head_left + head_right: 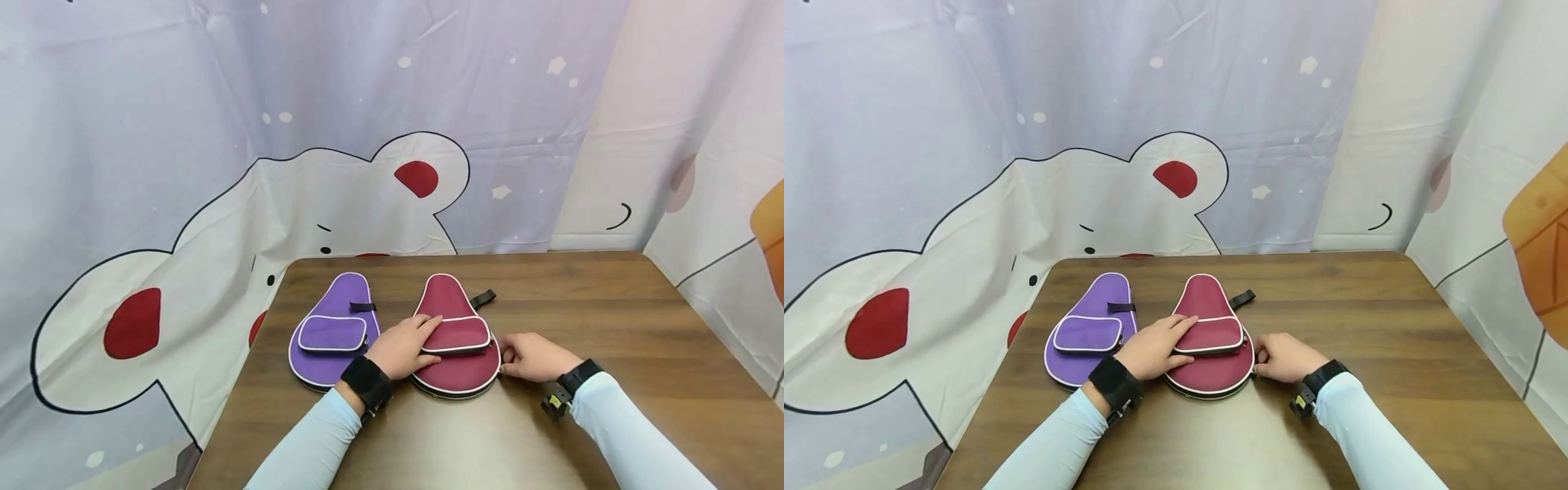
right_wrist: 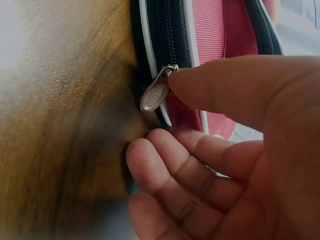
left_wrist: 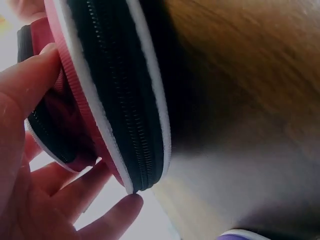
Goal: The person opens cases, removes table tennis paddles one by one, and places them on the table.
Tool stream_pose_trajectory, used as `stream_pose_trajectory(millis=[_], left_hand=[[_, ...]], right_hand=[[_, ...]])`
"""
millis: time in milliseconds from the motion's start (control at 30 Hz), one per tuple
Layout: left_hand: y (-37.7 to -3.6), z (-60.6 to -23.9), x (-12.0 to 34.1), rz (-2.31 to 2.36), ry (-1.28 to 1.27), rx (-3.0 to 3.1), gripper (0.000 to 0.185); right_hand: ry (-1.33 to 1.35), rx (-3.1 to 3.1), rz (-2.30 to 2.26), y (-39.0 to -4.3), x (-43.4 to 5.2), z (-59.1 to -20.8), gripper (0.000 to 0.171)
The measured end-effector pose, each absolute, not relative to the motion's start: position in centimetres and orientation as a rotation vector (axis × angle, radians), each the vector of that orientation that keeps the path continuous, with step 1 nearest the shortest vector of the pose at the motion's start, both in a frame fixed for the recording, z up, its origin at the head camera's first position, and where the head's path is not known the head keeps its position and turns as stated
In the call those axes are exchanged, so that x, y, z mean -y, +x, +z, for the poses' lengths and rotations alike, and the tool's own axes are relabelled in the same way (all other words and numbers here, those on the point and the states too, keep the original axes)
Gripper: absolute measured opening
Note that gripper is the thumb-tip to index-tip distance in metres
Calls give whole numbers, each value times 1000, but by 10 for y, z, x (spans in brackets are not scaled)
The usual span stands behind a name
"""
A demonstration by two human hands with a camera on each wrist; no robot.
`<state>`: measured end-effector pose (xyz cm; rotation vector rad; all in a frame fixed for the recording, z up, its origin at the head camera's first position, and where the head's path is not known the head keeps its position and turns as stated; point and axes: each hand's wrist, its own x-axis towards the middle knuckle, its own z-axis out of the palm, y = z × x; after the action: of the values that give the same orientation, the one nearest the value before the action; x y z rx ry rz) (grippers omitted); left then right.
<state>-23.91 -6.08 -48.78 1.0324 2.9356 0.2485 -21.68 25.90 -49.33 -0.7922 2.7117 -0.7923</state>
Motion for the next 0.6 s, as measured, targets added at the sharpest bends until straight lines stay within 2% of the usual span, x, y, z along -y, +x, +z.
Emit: stream_pose_trajectory(millis=[233, 467, 600], left_hand=[[-234, -490, 55, 170, 1044, -3036, 84], [-225, -491, 44, 47, 1071, -3150, 79], [-218, -489, 38, -2, 1166, -3168, 82]], right_hand=[[-746, -2651, -837, -211, -264, -495, 17], [-810, -2742, -775, -213, -276, -500, 18], [-777, -2833, -709, -217, -283, -505, 19]])
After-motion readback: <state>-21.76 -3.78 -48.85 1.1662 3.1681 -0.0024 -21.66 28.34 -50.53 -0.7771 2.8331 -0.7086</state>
